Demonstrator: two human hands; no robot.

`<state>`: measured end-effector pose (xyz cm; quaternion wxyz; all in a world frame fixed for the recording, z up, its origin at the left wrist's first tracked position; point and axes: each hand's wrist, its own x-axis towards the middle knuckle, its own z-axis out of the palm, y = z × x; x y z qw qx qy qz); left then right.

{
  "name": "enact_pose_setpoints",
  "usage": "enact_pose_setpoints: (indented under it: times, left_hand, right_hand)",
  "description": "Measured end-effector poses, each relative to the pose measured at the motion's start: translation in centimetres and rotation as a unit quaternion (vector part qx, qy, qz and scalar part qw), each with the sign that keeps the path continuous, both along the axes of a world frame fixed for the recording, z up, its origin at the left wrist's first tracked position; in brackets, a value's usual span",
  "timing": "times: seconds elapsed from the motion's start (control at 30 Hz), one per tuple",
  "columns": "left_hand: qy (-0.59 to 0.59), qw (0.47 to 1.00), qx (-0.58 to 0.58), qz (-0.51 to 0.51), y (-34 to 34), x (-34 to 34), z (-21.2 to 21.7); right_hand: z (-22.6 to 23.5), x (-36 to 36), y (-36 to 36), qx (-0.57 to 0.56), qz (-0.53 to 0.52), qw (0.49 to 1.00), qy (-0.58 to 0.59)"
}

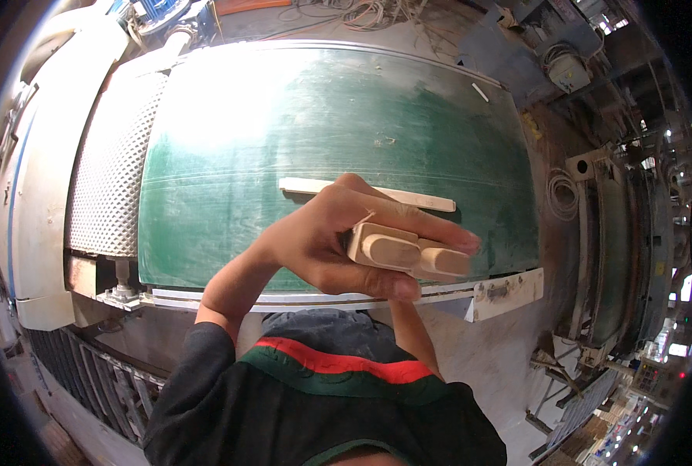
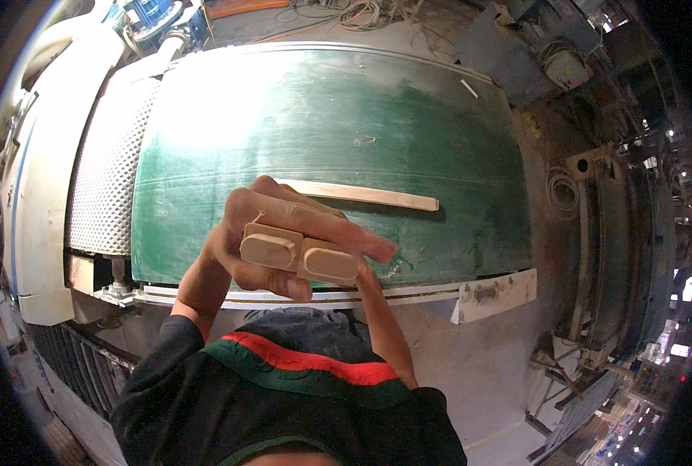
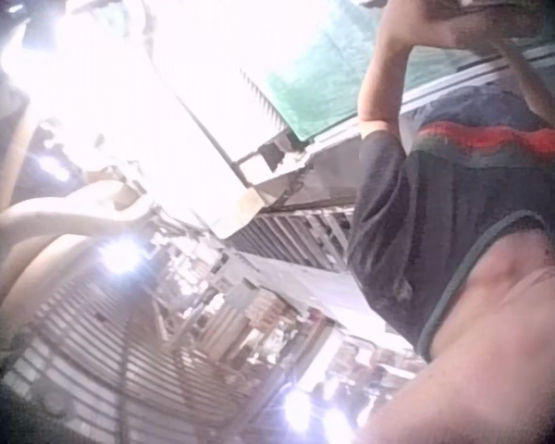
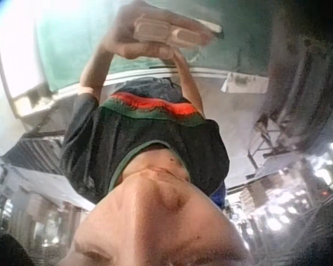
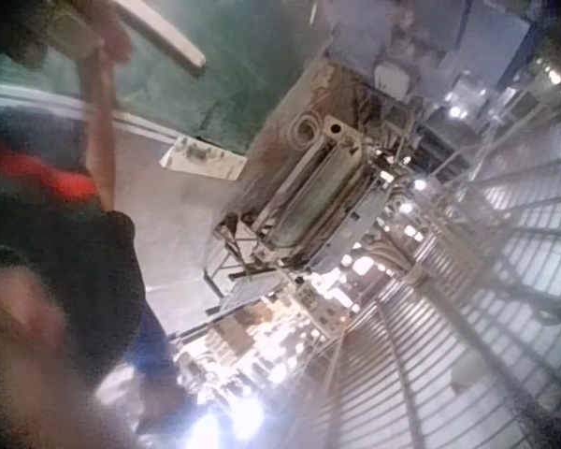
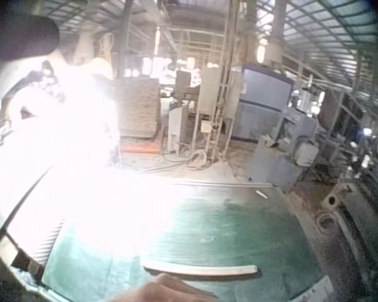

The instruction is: The person picks up wooden planks from a stack, walks to a conveyor belt, and places them on the belt. The person then picks up planks from the belt, inspects them, and stacks them back onto a pile.

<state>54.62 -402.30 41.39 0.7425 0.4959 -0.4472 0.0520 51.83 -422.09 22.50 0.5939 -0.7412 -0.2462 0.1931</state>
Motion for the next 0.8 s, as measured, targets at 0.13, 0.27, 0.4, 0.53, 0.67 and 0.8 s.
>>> enact_pose_setpoints:
  times: [0.13,0.27,0.4,0.53,0.67,0.8]
  left_hand:
    - [-0.002,1.000,-0.011,-0.011,0.3,-0.1,0.7]
    - [0.012,1.000,-0.009,0.009,0.7,0.1,0.3]
    - [0.050,0.998,0.000,0.040,1.4,0.9,-0.6]
    - [0.048,0.996,-0.023,0.071,2.0,1.8,-0.5]
    - [0.049,0.995,0.011,0.080,2.7,2.3,-0.2]
    - [0.102,0.991,0.000,0.086,2.5,2.2,-0.1]
  right_hand:
    - [-1.3,0.9,0.5,-0.029,0.004,1.000,-0.005]
    - [-2.9,2.2,2.3,-0.054,0.023,0.998,-0.014]
    - [-4.8,3.0,4.0,-0.082,0.034,0.996,-0.020]
    - [-7.0,3.4,5.2,-0.076,0.034,0.996,-0.032]
    - [-6.8,3.5,5.5,-0.026,0.016,0.999,-0.022]
    - [-5.7,3.1,5.7,-0.011,-0.015,1.000,-0.010]
